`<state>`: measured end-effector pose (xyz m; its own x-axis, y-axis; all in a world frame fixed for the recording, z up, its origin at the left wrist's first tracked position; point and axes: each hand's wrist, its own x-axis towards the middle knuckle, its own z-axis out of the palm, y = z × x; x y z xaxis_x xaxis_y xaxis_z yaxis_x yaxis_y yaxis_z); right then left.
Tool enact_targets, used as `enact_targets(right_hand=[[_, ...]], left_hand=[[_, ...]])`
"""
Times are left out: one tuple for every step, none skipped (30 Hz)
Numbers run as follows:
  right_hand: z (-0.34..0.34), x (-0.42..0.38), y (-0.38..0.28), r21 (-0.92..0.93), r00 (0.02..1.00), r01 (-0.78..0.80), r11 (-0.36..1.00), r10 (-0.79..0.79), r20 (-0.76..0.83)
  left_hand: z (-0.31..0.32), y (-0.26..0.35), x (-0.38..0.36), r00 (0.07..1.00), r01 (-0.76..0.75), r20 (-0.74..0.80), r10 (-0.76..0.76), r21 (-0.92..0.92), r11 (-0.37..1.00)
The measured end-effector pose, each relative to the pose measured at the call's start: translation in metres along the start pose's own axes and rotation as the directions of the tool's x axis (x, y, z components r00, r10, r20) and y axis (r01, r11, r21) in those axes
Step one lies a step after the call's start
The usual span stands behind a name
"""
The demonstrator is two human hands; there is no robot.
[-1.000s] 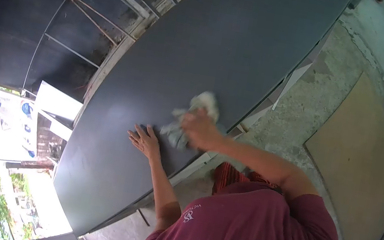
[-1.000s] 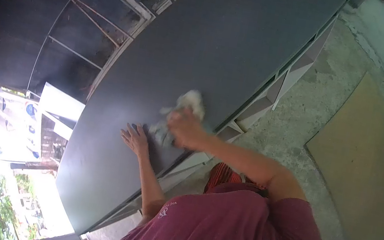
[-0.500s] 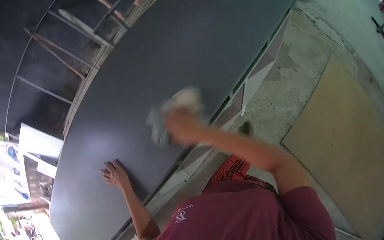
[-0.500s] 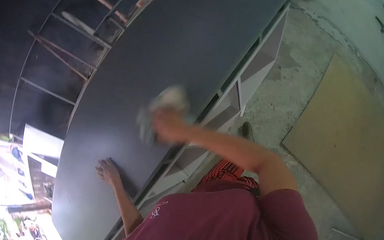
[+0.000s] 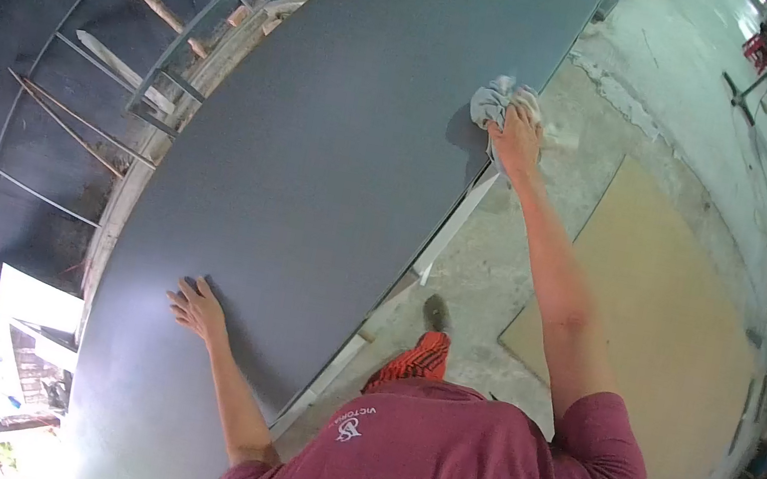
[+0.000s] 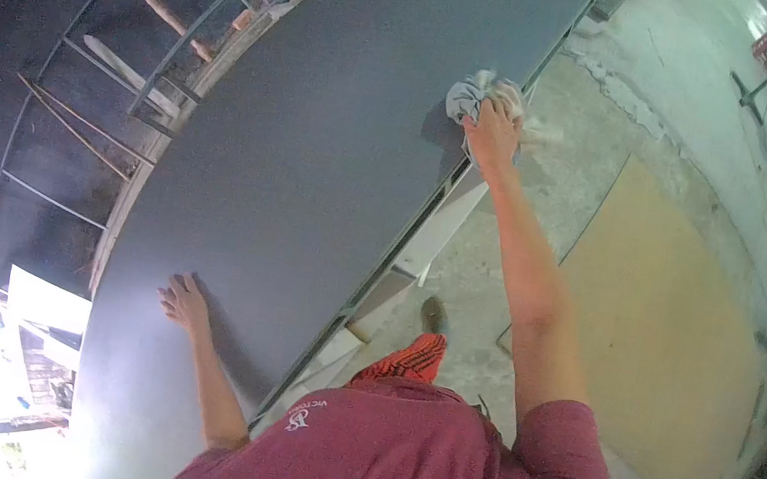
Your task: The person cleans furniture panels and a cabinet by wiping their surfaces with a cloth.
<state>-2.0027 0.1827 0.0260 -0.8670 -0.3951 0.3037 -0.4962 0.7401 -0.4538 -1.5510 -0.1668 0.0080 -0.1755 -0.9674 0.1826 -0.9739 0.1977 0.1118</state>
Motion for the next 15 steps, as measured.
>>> enact_targets(right_hand=[[-0.001,0.008,-0.001,-0.052,0.999,-0.004,0.999,0.001,-0.053],[-0.001,0.015,-0.004,-0.106,0.994,-0.01,0.994,-0.001,-0.108],[0.01,0.013,-0.014,-0.154,0.99,0.134,0.979,-0.137,-0.012],[0.024,0.002,-0.036,-0.187,0.96,0.279,0.942,-0.267,0.088],[0.01,-0.021,-0.082,-0.164,0.952,0.306,0.938,-0.3,0.061],[-0.01,-0.032,-0.12,0.062,0.835,0.273,0.96,-0.268,0.481],[0.012,-0.056,-0.134,0.202,0.745,0.412,0.889,-0.456,0.487],[0.038,-0.093,-0.141,0.228,0.672,0.684,0.693,-0.72,0.172],[0.034,-0.112,-0.149,0.373,0.572,0.752,0.544,-0.819,0.04],[0.031,-0.118,-0.155,0.488,0.468,0.794,0.363,-0.877,-0.108],[0.033,-0.108,-0.152,0.488,0.47,0.794,0.363,-0.875,-0.115],[0.037,-0.096,-0.142,0.492,0.443,0.783,0.38,-0.897,-0.013],[0.039,-0.081,-0.13,0.494,0.404,0.774,0.395,-0.91,0.095],[0.034,-0.054,-0.119,0.473,0.494,0.669,0.574,-0.818,0.295],[0.03,-0.027,-0.097,0.412,0.614,0.636,0.652,-0.752,0.242]], left_hand=[[0.002,0.02,0.004,1.0,0.009,-0.012,-0.008,0.021,1.0],[0.004,0.041,0.008,1.0,0.016,0.001,-0.016,0.014,1.0],[0.003,0.064,0.011,1.0,-0.002,-0.012,0.002,-0.008,1.0],[0.005,0.087,0.012,0.999,-0.02,-0.03,0.019,-0.032,0.999],[0.009,0.11,0.013,1.0,-0.012,-0.023,0.011,-0.038,0.999],[0.012,0.135,0.013,0.997,-0.068,-0.032,0.067,-0.03,0.997],[0.012,0.159,0.016,0.991,-0.128,-0.047,0.126,-0.021,0.992],[0.017,0.184,0.017,0.985,-0.163,-0.058,0.161,-0.031,0.986],[0.022,0.212,0.019,0.978,-0.201,-0.074,0.197,-0.042,0.979],[0.02,0.238,0.017,0.966,-0.253,-0.074,0.248,-0.057,0.966],[0.019,0.261,0.013,0.952,-0.303,-0.066,0.298,-0.068,0.951],[0.019,0.279,0.008,0.953,-0.301,-0.063,0.297,-0.065,0.951],[0.019,0.297,0.003,0.93,-0.367,-0.078,0.359,-0.128,0.921],[0.02,0.307,-0.002,0.906,-0.422,-0.093,0.412,-0.191,0.886],[0.022,0.31,-0.004,0.914,-0.405,-0.078,0.397,-0.192,0.894]])
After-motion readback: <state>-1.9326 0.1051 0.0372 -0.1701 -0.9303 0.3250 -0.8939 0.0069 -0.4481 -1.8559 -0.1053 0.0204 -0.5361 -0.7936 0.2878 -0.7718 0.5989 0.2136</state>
